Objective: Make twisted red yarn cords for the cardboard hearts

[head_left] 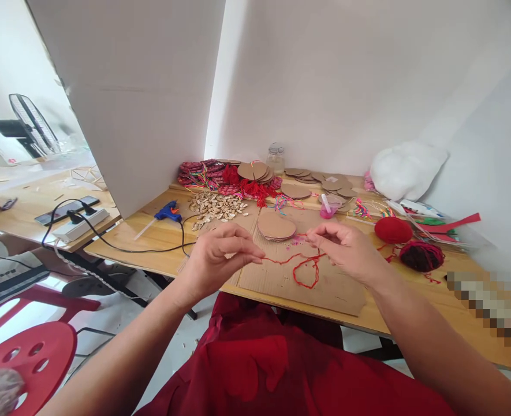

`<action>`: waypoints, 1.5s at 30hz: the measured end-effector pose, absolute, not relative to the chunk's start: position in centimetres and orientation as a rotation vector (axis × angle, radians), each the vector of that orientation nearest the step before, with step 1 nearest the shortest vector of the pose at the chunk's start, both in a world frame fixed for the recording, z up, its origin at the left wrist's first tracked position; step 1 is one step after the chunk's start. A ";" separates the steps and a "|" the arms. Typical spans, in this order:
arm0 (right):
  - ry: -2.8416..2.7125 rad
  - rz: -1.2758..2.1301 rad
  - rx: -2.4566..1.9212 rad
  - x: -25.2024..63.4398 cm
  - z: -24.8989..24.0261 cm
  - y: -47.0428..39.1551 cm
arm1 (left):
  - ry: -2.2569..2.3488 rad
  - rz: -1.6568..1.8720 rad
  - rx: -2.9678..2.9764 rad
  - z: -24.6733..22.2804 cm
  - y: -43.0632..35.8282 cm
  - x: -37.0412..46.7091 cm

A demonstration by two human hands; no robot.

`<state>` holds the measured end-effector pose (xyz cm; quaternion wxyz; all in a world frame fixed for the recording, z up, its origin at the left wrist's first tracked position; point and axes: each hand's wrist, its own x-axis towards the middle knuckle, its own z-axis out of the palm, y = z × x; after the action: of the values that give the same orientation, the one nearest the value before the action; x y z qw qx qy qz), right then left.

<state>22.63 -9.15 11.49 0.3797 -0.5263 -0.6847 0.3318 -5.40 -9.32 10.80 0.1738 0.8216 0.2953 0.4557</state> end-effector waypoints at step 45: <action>-1.651 0.915 -1.208 19.3 10.7 -13.7 | 0.704 0.938 1.086 8.1 -10.3 0.1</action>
<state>19.31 -13.69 10.72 0.4353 -0.4853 -0.6632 0.3676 0.11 -10.31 8.05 0.6972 0.4871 0.3158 0.4207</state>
